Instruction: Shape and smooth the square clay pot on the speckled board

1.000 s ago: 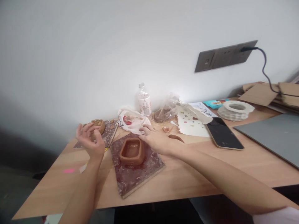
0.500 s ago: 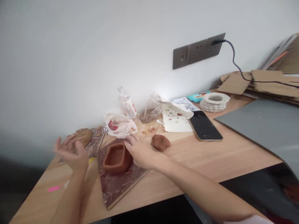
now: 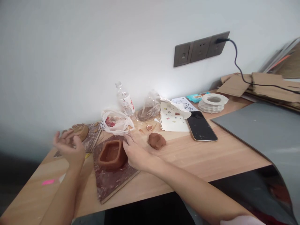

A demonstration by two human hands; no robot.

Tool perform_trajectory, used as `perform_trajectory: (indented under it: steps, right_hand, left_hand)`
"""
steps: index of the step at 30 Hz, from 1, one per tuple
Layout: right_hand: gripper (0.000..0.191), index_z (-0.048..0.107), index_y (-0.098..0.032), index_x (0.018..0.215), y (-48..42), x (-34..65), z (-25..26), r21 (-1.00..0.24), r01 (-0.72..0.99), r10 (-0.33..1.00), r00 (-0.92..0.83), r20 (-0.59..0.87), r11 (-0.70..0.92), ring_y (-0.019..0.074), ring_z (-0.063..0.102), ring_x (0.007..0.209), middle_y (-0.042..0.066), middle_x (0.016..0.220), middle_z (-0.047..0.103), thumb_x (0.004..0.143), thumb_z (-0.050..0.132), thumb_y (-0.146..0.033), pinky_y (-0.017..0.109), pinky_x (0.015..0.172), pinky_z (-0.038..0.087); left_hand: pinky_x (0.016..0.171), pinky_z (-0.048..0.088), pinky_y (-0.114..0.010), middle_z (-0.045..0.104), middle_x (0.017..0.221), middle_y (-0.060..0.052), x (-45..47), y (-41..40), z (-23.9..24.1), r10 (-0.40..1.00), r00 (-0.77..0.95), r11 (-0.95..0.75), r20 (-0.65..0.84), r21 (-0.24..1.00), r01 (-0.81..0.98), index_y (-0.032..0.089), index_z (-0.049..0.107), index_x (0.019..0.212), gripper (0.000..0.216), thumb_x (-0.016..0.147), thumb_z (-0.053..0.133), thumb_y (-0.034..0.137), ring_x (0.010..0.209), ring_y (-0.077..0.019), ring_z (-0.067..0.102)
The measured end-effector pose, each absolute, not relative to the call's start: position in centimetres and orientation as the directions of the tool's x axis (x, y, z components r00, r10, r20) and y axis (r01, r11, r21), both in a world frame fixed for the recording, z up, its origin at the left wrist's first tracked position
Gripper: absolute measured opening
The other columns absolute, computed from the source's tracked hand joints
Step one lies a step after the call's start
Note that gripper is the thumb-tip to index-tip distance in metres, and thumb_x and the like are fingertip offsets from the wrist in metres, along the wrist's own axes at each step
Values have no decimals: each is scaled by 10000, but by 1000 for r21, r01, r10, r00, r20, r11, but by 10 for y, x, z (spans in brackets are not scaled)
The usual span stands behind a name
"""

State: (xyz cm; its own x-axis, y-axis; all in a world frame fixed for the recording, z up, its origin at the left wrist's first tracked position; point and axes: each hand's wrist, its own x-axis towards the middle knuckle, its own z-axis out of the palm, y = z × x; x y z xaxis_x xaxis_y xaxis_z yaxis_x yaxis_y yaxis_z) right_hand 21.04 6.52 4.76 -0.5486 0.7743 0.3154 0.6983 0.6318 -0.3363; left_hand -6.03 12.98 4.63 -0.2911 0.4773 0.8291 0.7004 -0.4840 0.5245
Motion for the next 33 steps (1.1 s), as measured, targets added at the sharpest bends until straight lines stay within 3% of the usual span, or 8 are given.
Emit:
perform_trajectory:
  steps: [5, 10, 13, 17, 21, 27, 30, 33]
  right_hand:
    - [600, 583, 51, 1254, 34, 200, 53, -395, 747, 844, -495, 206, 534, 420, 262, 1450, 318, 1446, 441, 660, 516, 10, 601, 1160, 288]
    - [501, 648, 33, 1156, 9, 197, 41, -564, 704, 892, -428, 148, 431, 417, 180, 1472, 309, 1490, 389, 681, 489, 28, 553, 1172, 305]
    - [696, 531, -2, 1346, 15, 195, 23, -661, 650, 925, -307, 222, 374, 388, 91, 1491, 268, 1570, 269, 664, 421, 87, 589, 1176, 271]
    - [859, 336, -91, 1514, 32, 189, -5, -733, 527, 902, -282, 326, 430, 342, 22, 1497, 209, 1613, 194, 680, 363, 111, 620, 1176, 239]
    - [858, 351, -157, 1521, 34, 183, -19, -743, 475, 882, -246, 402, 471, 315, -13, 1493, 162, 1625, 188, 704, 353, 109, 615, 1182, 212]
    - [697, 524, -175, 1407, 3, 184, -18, -691, 483, 836, -201, 511, 538, 310, 71, 1501, 165, 1601, 253, 770, 390, 76, 622, 1146, 290]
    - [654, 593, -165, 1339, 4, 190, -13, -685, 537, 857, -159, 491, 492, 309, 162, 1494, 170, 1571, 330, 766, 387, 71, 594, 1149, 316]
    - [719, 545, -133, 1392, 24, 194, -8, -683, 601, 895, -137, 424, 415, 316, 216, 1484, 190, 1548, 368, 725, 383, 83, 582, 1165, 296]
  left_hand:
    - [891, 538, -425, 590, 1141, -171, -63, 129, 45, 452, -272, -491, 850, 491, 719, 110, 320, 1331, 592, 804, 579, 184, 908, -199, 659]
    - [928, 518, -431, 591, 1146, -161, -58, 120, 52, 426, -226, -534, 876, 445, 719, 118, 337, 1329, 583, 805, 587, 170, 915, -195, 655]
    - [980, 489, -447, 587, 1138, -153, -53, 101, 58, 396, -202, -574, 896, 413, 707, 113, 348, 1328, 583, 802, 595, 160, 937, -198, 651]
    - [942, 506, -422, 564, 1179, -135, -40, 60, 53, 461, -278, -530, 843, 513, 676, 159, 338, 1337, 591, 806, 596, 177, 922, -178, 649]
    - [928, 513, -405, 542, 1229, -148, -25, 33, 30, 559, -355, -431, 750, 628, 648, 176, 309, 1376, 612, 829, 585, 168, 993, -181, 634]
    - [945, 503, -400, 540, 1238, -164, -20, 31, 11, 548, -351, -420, 759, 613, 670, 170, 303, 1398, 647, 821, 593, 138, 1017, -183, 627]
    - [936, 508, -405, 553, 1219, -171, -21, 30, 11, 544, -318, -438, 776, 586, 681, 159, 317, 1389, 639, 817, 599, 142, 1007, -190, 632]
    - [892, 525, -384, 558, 1220, -169, -21, 27, 11, 546, -315, -452, 776, 589, 669, 169, 320, 1384, 631, 820, 600, 144, 995, -187, 637]
